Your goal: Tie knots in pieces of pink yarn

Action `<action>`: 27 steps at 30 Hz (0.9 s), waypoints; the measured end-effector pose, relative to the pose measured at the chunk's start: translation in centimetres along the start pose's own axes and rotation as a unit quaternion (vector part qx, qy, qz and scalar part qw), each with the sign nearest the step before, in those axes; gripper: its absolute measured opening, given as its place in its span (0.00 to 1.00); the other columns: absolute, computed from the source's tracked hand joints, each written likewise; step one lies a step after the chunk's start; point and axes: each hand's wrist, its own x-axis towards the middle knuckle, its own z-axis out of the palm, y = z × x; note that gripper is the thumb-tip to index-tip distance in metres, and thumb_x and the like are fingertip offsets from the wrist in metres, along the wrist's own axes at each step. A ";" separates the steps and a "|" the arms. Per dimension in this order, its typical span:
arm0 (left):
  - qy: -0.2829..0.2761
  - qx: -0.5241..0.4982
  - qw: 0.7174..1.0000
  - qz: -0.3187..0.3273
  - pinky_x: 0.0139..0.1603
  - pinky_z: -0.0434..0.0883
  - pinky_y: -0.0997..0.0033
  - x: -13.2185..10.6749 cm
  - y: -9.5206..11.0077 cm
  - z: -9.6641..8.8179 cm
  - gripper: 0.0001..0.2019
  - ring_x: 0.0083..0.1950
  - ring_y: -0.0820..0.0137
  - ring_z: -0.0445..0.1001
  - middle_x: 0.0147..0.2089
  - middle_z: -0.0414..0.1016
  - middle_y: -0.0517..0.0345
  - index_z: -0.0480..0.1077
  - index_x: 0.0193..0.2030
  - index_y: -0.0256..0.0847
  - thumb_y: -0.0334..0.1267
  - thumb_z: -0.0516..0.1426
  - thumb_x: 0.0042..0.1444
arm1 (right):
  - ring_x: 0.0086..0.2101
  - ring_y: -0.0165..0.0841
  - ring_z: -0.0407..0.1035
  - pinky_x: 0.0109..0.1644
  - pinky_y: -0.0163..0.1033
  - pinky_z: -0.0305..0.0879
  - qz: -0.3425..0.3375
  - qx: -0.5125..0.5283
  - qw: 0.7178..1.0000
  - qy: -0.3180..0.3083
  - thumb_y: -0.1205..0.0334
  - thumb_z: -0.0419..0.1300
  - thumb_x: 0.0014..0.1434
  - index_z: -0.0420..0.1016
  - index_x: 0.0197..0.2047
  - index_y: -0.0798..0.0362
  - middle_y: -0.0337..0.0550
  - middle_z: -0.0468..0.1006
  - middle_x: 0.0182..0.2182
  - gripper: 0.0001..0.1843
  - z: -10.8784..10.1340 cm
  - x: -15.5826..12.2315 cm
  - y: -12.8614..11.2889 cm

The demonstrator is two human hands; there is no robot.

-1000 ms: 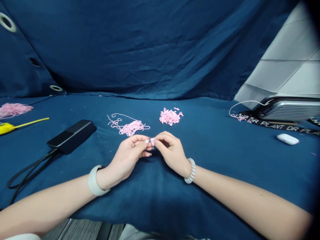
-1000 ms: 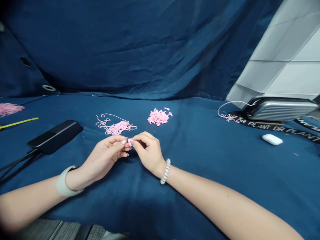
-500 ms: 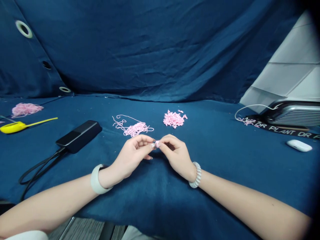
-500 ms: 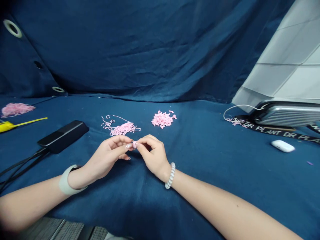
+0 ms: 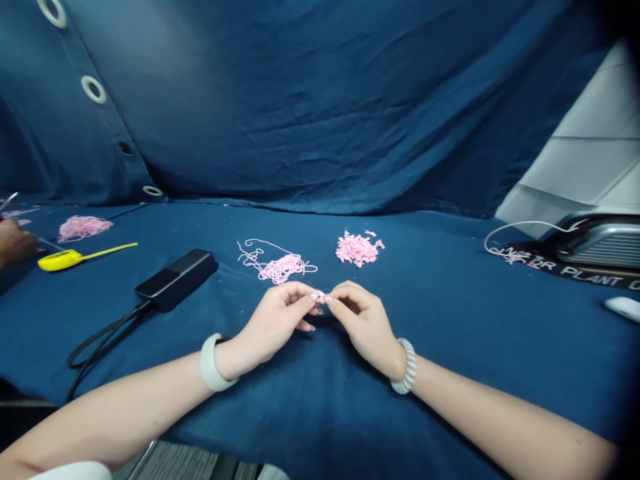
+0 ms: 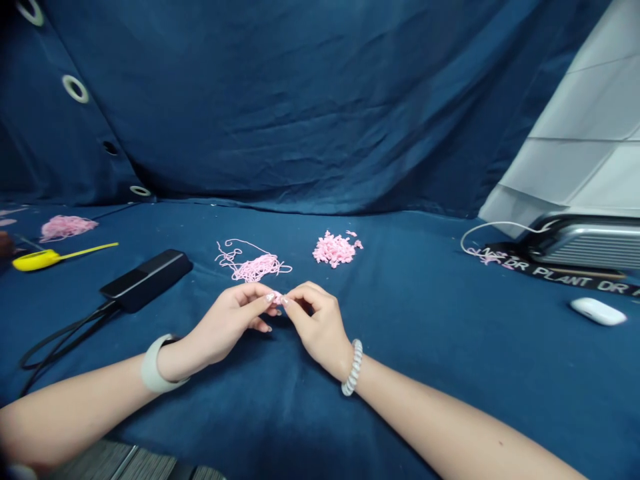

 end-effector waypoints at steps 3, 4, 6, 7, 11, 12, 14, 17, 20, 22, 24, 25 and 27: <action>0.005 -0.009 1.000 -0.007 0.28 0.72 0.77 0.0 -0.1 0.1 0.10 0.37 0.70 0.72 0.32 0.72 0.56 0.72 0.34 0.37 0.43 0.58 0.52 | 0.29 0.30 0.66 0.34 0.37 0.62 0.006 -0.003 1.000 0.000 0.63 0.58 0.58 0.73 0.28 0.53 0.40 0.73 0.28 0.08 0.0 0.0 -0.1; 0.007 -0.011 1.000 -0.009 0.27 0.72 0.77 0.0 -0.2 0.0 0.11 0.37 0.70 0.72 0.32 0.71 0.56 0.72 0.34 0.37 0.44 0.58 0.52 | 0.29 0.30 0.66 0.34 0.36 0.62 0.008 -0.001 1.000 0.000 0.62 0.57 0.58 0.73 0.28 0.53 0.40 0.73 0.27 0.08 0.0 0.0 -0.1; 0.013 -0.010 1.000 -0.011 0.27 0.72 0.77 0.0 -0.2 0.0 0.11 0.37 0.70 0.72 0.32 0.71 0.57 0.71 0.34 0.37 0.44 0.57 0.53 | 0.29 0.30 0.65 0.33 0.36 0.62 0.019 0.016 1.000 -0.003 0.61 0.57 0.58 0.73 0.29 0.53 0.40 0.73 0.27 0.08 0.0 0.1 -0.1; 0.017 -0.007 1.000 -0.009 0.27 0.72 0.77 0.0 -0.2 0.0 0.11 0.37 0.70 0.72 0.32 0.71 0.57 0.71 0.33 0.37 0.44 0.57 0.53 | 0.29 0.29 0.66 0.33 0.36 0.63 0.029 0.034 0.999 -0.004 0.60 0.56 0.58 0.73 0.31 0.53 0.40 0.73 0.28 0.08 0.0 0.1 0.0; 0.033 0.013 0.999 -0.009 0.26 0.71 0.77 0.1 -0.2 0.0 0.11 0.35 0.71 0.71 0.31 0.70 0.57 0.70 0.32 0.38 0.45 0.56 0.54 | 0.29 0.29 0.67 0.33 0.35 0.66 0.071 0.120 0.990 -0.013 0.57 0.56 0.58 0.69 0.46 0.51 0.41 0.74 0.34 0.13 0.2 0.1 0.4; 0.033 0.019 0.999 -0.012 0.26 0.70 0.78 0.2 -0.2 0.0 0.11 0.34 0.71 0.71 0.31 0.70 0.58 0.70 0.32 0.38 0.45 0.56 0.54 | 0.30 0.29 0.68 0.33 0.35 0.66 0.077 0.123 0.989 -0.020 0.56 0.57 0.57 0.68 0.48 0.51 0.41 0.74 0.34 0.15 0.3 0.1 0.4; 0.028 0.030 0.999 -0.014 0.26 0.69 0.78 0.2 -0.2 0.1 0.12 0.31 0.73 0.69 0.30 0.69 0.59 0.70 0.32 0.38 0.45 0.56 0.54 | 0.30 0.31 0.69 0.34 0.36 0.67 0.083 0.094 0.991 -0.038 0.56 0.59 0.55 0.70 0.45 0.52 0.42 0.75 0.33 0.15 0.4 0.2 0.3; 0.020 0.041 0.999 0.000 0.26 0.68 0.78 0.5 -0.3 0.1 0.11 0.30 0.74 0.68 0.28 0.68 0.60 0.69 0.30 0.38 0.45 0.56 0.54 | 0.30 0.31 0.69 0.36 0.37 0.66 0.067 0.037 0.996 -0.045 0.58 0.59 0.56 0.75 0.33 0.53 0.42 0.76 0.29 0.08 0.5 0.6 0.1; 0.000 0.060 0.998 0.020 0.26 0.68 0.77 1.1 -0.8 -0.1 0.11 0.29 0.74 0.68 0.28 0.68 0.60 0.67 0.29 0.38 0.44 0.55 0.55 | 0.29 0.30 0.68 0.35 0.36 0.64 0.069 0.017 0.996 -0.049 0.61 0.56 0.58 0.74 0.28 0.54 0.41 0.75 0.26 0.10 0.3 0.9 0.5; -0.026 0.063 0.997 0.029 0.27 0.69 0.77 1.8 -1.3 -0.3 0.11 0.29 0.74 0.68 0.28 0.68 0.59 0.66 0.29 0.38 0.43 0.54 0.56 | 0.28 0.30 0.66 0.33 0.35 0.63 0.087 0.012 0.994 -0.057 0.61 0.55 0.57 0.73 0.28 0.55 0.41 0.74 0.25 0.10 0.0 1.1 1.1; -0.050 0.054 0.997 0.033 0.27 0.69 0.76 2.4 -1.6 -0.6 0.11 0.28 0.74 0.69 0.28 0.69 0.59 0.65 0.30 0.38 0.43 0.54 0.57 | 0.26 0.30 0.65 0.31 0.34 0.61 0.106 0.011 0.992 -0.065 0.62 0.54 0.57 0.72 0.27 0.55 0.39 0.72 0.24 0.10 -0.2 1.2 1.7; -0.060 0.052 0.996 0.029 0.27 0.69 0.76 2.7 -1.7 -0.8 0.10 0.28 0.74 0.69 0.28 0.69 0.59 0.65 0.30 0.38 0.43 0.54 0.57 | 0.26 0.29 0.64 0.31 0.34 0.60 0.117 0.014 0.991 -0.067 0.62 0.54 0.57 0.71 0.27 0.55 0.39 0.72 0.23 0.10 -0.3 1.3 1.8; -0.080 0.052 0.995 0.017 0.28 0.70 0.76 3.3 -1.9 -1.3 0.10 0.27 0.75 0.69 0.28 0.69 0.59 0.65 0.30 0.37 0.42 0.54 0.56 | 0.25 0.29 0.64 0.30 0.34 0.60 0.143 0.021 0.987 -0.068 0.64 0.52 0.57 0.71 0.27 0.55 0.39 0.71 0.22 0.09 -0.4 1.3 2.0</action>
